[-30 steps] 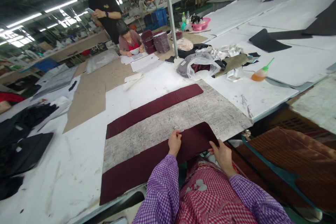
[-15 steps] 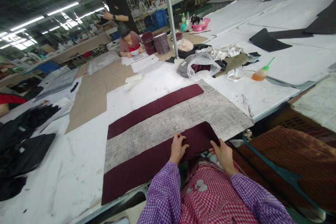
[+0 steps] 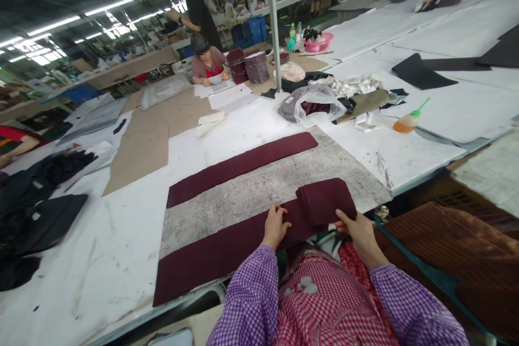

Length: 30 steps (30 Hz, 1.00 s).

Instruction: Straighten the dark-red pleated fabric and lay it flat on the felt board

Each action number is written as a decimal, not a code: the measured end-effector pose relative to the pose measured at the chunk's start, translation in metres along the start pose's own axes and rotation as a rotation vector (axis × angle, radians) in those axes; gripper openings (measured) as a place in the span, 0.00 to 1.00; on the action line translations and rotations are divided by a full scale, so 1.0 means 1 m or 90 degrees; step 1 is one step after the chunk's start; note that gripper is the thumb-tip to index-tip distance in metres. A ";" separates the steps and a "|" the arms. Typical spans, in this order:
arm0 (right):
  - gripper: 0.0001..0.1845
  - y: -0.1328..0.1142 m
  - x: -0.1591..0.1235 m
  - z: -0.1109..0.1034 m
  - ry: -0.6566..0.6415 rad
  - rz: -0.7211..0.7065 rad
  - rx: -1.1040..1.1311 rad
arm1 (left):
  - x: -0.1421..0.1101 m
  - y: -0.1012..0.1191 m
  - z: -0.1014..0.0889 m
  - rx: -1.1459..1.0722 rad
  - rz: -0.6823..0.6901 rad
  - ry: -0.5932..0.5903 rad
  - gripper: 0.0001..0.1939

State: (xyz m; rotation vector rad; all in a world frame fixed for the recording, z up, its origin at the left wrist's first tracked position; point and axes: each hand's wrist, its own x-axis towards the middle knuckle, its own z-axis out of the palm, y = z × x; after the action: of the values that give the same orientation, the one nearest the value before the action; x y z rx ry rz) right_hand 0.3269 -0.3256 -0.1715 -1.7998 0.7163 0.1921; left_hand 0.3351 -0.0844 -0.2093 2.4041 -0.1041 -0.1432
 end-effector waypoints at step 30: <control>0.13 -0.001 -0.016 0.024 -0.040 -0.048 -0.258 | 0.001 -0.014 0.005 -0.145 -0.042 0.028 0.15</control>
State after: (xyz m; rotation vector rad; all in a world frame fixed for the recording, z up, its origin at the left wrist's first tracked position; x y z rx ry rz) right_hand 0.3195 -0.2977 -0.1717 -2.1906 0.5918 0.3618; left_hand 0.3359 -0.0775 -0.2227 2.1824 0.0124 -0.1254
